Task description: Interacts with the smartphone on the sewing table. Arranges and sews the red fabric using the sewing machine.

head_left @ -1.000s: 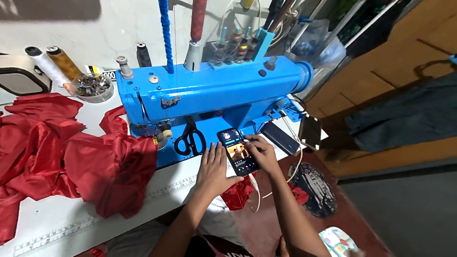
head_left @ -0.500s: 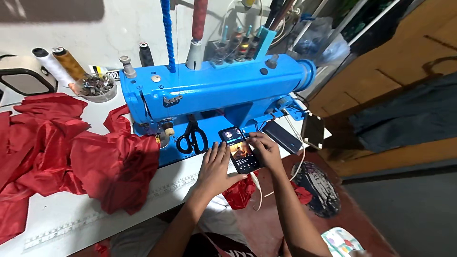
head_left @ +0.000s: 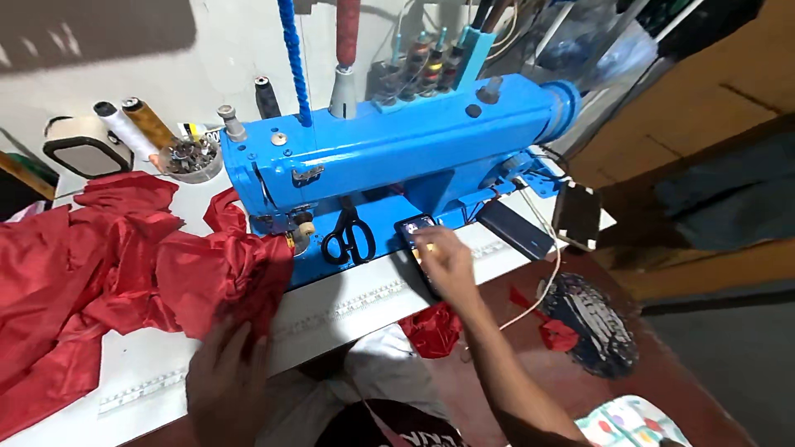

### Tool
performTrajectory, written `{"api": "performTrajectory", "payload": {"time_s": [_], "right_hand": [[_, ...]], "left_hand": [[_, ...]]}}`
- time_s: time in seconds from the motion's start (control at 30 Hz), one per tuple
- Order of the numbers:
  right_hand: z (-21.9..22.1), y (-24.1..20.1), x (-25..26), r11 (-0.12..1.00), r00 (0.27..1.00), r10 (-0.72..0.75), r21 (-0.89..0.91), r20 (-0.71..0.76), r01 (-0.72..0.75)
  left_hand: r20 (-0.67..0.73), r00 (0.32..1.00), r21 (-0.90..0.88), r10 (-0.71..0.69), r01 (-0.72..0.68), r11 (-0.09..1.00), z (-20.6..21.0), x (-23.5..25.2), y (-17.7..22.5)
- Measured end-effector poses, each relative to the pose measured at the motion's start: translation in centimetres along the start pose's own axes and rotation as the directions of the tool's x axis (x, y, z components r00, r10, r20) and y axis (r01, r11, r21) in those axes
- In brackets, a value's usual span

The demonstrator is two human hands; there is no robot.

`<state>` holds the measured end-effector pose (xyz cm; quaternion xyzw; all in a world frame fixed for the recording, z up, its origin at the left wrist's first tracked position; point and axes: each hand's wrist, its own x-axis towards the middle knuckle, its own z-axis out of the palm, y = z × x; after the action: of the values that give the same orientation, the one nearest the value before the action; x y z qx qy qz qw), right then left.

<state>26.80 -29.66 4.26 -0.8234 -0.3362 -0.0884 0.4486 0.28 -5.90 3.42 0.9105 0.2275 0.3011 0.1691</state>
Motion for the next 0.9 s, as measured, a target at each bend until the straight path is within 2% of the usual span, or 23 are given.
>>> {"api": "performTrajectory", "payload": {"time_s": [0.1, 0.23, 0.43, 0.57, 0.67, 0.73, 0.83, 0.9], "right_hand": [[4.2, -3.4, -0.3, 0.978, 0.955, -0.15, -0.104, 0.256, 0.181], [7.8, -4.9, -0.9, 0.963, 0.886, -0.052, -0.213, 0.461, 0.168], [9.2, -5.1, -1.3, 0.944, 0.909, 0.023, -0.307, 0.415, 0.117], [10.0, -5.3, -1.2, 0.938, 0.939, -0.008, -0.323, 0.345, 0.126], [10.4, -5.4, -0.8, 0.929, 0.945, -0.019, -0.344, 0.325, 0.137], [9.9, -6.1, -0.5, 0.945, 0.933, 0.001, -0.304, 0.359, 0.116], [8.5, -8.5, -0.7, 0.999, 0.933, -0.016, -0.021, 0.361, 0.025], [7.3, -10.4, -0.8, 0.959, 0.845, 0.043, 0.214, 0.533, -0.184]], "left_hand": [[0.066, 0.995, 0.015, -0.076, 0.076, 0.997, -0.1, -0.7, -0.5], [0.086, 0.99, 0.014, -0.113, 0.112, 0.994, 0.8, -1.2, 0.3], [-0.005, 1.0, 0.088, -0.026, 0.026, 0.996, 2.1, -1.1, 0.3], [-0.076, 0.997, 0.094, 0.027, -0.02, 0.995, 2.1, -0.1, 0.8], [-0.183, 0.978, 0.154, 0.099, -0.071, 0.986, 2.0, 0.6, 1.7], [-0.233, 0.961, 0.179, 0.147, -0.106, 0.978, 1.7, 1.0, 2.5], [-0.222, 0.958, 0.117, 0.181, -0.158, 0.98, 0.9, 1.3, 3.9], [-0.216, 0.955, 0.056, 0.203, -0.196, 0.979, 1.1, 1.2, 4.4]]}}
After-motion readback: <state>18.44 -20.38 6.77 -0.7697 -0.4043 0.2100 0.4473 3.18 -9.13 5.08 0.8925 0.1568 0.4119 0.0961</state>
